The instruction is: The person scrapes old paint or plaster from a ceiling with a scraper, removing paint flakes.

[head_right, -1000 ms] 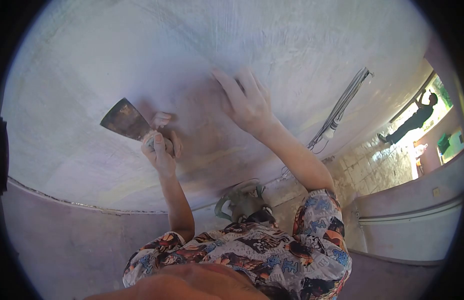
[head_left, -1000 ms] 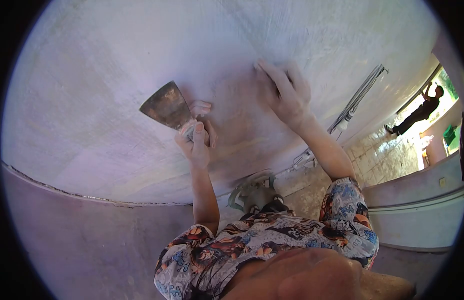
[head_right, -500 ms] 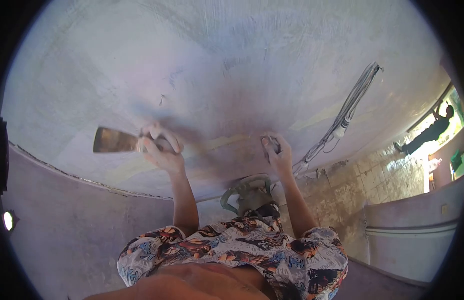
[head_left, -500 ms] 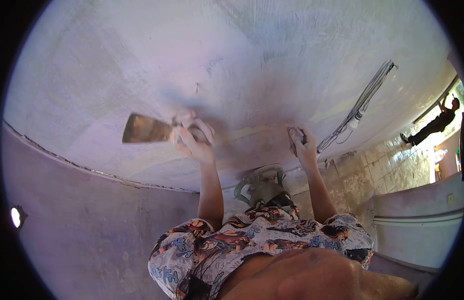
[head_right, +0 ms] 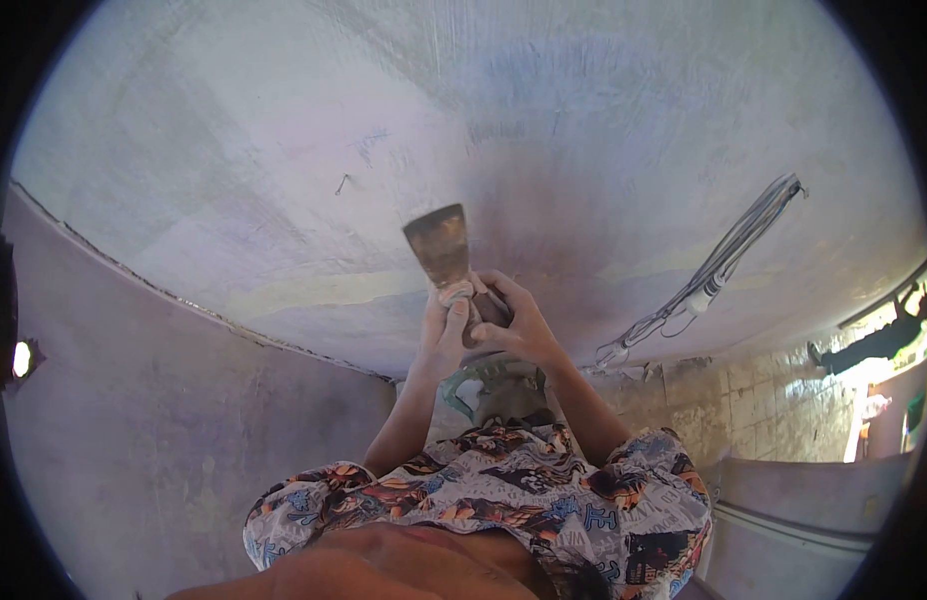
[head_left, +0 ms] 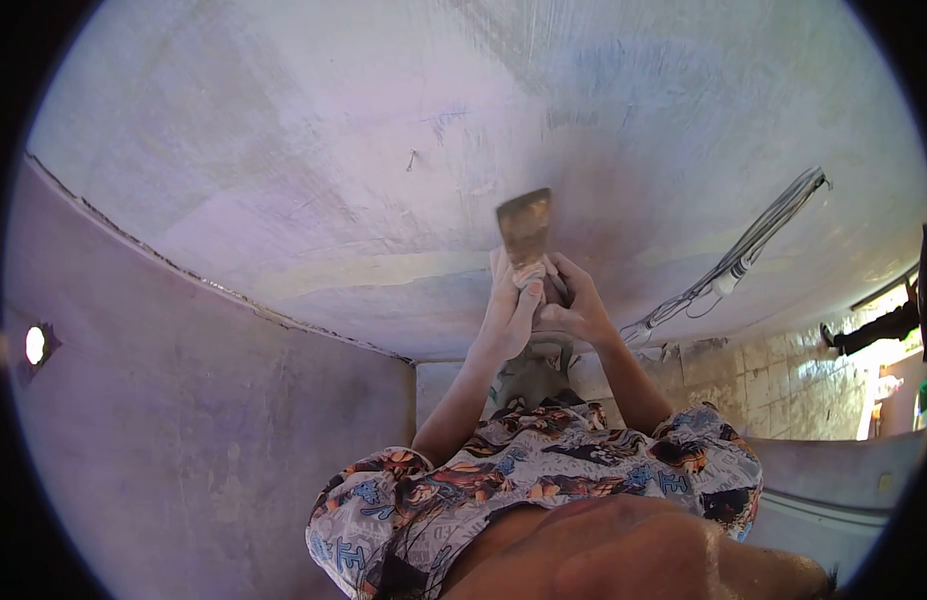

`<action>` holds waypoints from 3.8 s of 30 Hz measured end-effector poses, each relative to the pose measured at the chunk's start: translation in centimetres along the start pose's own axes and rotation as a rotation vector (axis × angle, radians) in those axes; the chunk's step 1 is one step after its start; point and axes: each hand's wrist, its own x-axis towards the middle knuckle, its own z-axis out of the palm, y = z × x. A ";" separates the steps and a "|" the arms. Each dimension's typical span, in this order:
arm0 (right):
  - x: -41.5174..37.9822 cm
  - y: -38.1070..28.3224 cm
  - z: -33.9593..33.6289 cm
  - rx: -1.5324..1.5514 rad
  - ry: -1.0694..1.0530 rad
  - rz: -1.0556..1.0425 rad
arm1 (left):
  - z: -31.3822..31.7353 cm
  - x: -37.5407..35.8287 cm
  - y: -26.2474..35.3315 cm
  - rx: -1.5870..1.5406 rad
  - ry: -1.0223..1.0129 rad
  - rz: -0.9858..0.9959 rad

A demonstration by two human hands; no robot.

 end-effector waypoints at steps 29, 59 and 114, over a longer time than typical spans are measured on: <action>-2.8 -2.9 -10.6 -0.081 0.152 0.007 | -6.5 22.4 17.3 1.130 1.029 0.799; -3.1 -3.5 -8.6 -0.089 0.236 -0.031 | -11.3 18.8 19.7 1.678 0.320 0.979; 2.2 -5.6 6.8 0.163 0.161 -0.178 | -5.2 -4.1 5.7 -0.471 0.437 0.050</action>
